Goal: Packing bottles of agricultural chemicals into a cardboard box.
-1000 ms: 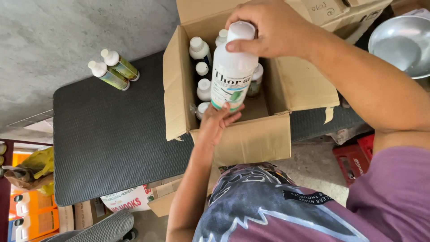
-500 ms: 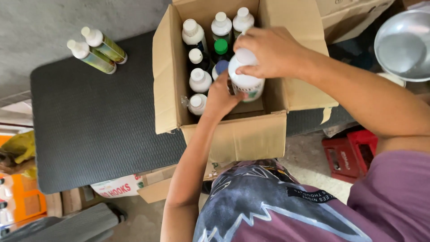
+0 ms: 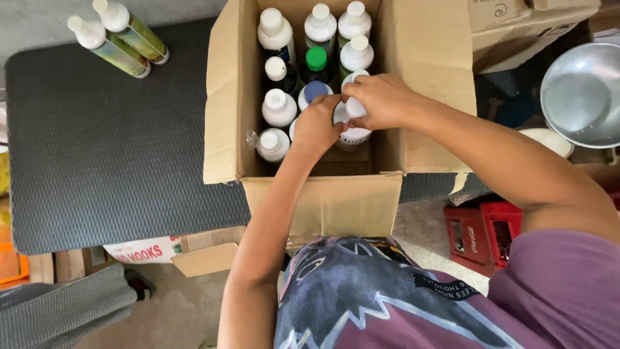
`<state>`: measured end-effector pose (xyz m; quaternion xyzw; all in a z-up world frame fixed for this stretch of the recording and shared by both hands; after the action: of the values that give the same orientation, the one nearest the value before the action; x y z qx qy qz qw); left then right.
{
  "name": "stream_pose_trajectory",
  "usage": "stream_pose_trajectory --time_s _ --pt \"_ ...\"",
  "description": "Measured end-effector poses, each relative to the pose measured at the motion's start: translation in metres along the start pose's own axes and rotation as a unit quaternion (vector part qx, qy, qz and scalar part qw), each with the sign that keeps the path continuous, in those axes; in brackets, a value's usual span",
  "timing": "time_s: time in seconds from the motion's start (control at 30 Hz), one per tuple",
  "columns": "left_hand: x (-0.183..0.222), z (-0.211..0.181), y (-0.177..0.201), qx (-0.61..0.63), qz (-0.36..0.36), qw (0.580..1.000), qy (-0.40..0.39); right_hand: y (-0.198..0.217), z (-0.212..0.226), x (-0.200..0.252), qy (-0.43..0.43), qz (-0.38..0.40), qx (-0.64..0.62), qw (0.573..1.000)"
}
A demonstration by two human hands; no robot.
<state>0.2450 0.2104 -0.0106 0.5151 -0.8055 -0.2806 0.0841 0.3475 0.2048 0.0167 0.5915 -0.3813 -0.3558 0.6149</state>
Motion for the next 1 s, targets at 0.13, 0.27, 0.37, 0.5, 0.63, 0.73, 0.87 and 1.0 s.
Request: stream_pose_trajectory --time_s 0.13,0.27,0.37,0.5,0.63,0.73,0.87,1.0 --pt "-0.003 0.025 -0.017 -0.114 0.055 0.992 -0.018 -0.025 0.008 -0.012 0.026 0.025 0.0 0.999" --pt "-0.003 0.04 -0.024 -0.192 0.091 0.977 -0.017 -0.053 0.018 -0.025 0.067 0.05 0.008 0.996" --pt "0.002 0.051 -0.024 -0.185 0.053 0.981 -0.034 -0.073 0.02 -0.03 0.089 0.044 0.008 0.995" --pt "0.002 0.057 -0.034 -0.21 0.056 0.976 -0.028 -0.091 0.026 -0.033 0.117 0.038 0.026 0.992" --pt "0.0 0.079 -0.052 -0.282 0.024 0.958 -0.053 -0.103 0.018 -0.038 0.09 0.056 0.047 0.993" --pt "-0.003 0.069 -0.046 -0.3 -0.009 0.951 -0.076 -0.101 0.013 -0.041 0.068 0.064 0.054 0.994" --pt "-0.003 0.056 -0.042 -0.286 -0.001 0.956 -0.069 -0.092 0.014 -0.036 0.055 0.047 0.043 0.996" --pt "-0.004 0.044 -0.027 -0.252 -0.01 0.965 -0.073 -0.064 0.018 -0.035 0.047 0.005 0.032 0.998"
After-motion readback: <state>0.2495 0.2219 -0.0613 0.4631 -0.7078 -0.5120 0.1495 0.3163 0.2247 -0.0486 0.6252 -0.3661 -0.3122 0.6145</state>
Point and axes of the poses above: each hand's wrist, its own x-axis away from the middle knuckle, its own y-axis out of the back of the hand, z = x × y, the point moved 10 cm from there along -x, towards the middle knuckle, and after that the axes turned 15 degrees about x, right-handed, at the moved point
